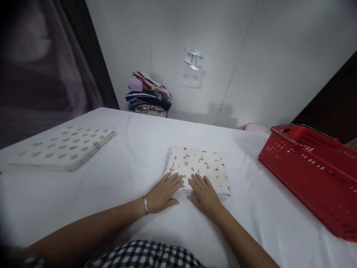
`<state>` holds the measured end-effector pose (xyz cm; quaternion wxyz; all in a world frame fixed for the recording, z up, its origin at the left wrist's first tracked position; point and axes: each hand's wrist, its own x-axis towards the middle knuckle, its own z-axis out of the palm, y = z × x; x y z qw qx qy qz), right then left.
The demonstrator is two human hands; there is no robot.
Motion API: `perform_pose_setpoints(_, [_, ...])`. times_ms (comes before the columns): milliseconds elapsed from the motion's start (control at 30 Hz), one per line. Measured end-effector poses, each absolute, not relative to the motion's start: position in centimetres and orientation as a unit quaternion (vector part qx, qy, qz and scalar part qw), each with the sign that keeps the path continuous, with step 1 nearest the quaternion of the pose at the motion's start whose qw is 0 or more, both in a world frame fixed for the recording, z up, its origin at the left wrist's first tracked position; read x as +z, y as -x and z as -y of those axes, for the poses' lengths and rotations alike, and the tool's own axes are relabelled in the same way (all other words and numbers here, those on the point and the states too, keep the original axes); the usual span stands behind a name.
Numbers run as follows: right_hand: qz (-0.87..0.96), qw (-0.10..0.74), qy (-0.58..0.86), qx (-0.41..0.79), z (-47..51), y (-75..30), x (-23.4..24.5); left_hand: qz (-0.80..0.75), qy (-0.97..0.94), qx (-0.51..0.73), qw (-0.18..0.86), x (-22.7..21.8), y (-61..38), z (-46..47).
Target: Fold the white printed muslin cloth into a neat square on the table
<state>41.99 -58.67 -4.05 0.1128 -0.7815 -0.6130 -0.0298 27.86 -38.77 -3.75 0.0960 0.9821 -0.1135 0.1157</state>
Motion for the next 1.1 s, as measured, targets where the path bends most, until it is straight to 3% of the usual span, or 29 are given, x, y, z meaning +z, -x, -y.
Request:
perform_pose_setpoints(167, [0.581, 0.180, 0.792, 0.050, 58.7, -42.3, -1.5, 0.085, -0.981, 0.085, 0.153, -0.4, -30.0, 38.7])
perform_pose_setpoints(300, [0.529, 0.237, 0.814, -0.041, 56.9, -45.8, 0.3, 0.004, -0.983, 0.132, 0.131, 1.4, -34.4, 37.8])
perform_pose_setpoints(400, [0.445, 0.173, 0.874, -0.096, 56.3, -49.7, -0.8, -0.082, -0.983, 0.122, 0.114, -0.1, -36.8, 36.5])
perform_pose_setpoints(500, [0.376, 0.104, 0.920, -0.048, 57.0, -52.6, -3.5, -0.131, -0.979, 0.067, 0.143, -2.7, -37.4, 35.3])
perform_pose_setpoints(700, [0.389, 0.115, 0.912, -0.058, 58.3, -53.6, -6.5, -0.126, -0.976, 0.059, 0.167, -4.4, -36.7, 34.8])
perform_pose_setpoints(967, [0.379, 0.093, 0.920, -0.034, 57.2, -53.8, -4.1, -0.146, -0.975, 0.057, 0.160, -0.7, -39.3, 34.0])
perform_pose_setpoints(1100, [0.367, 0.107, 0.924, -0.029, 56.2, -55.1, -3.6, -0.150, -0.975, 0.062, 0.152, -1.7, -41.0, 33.2])
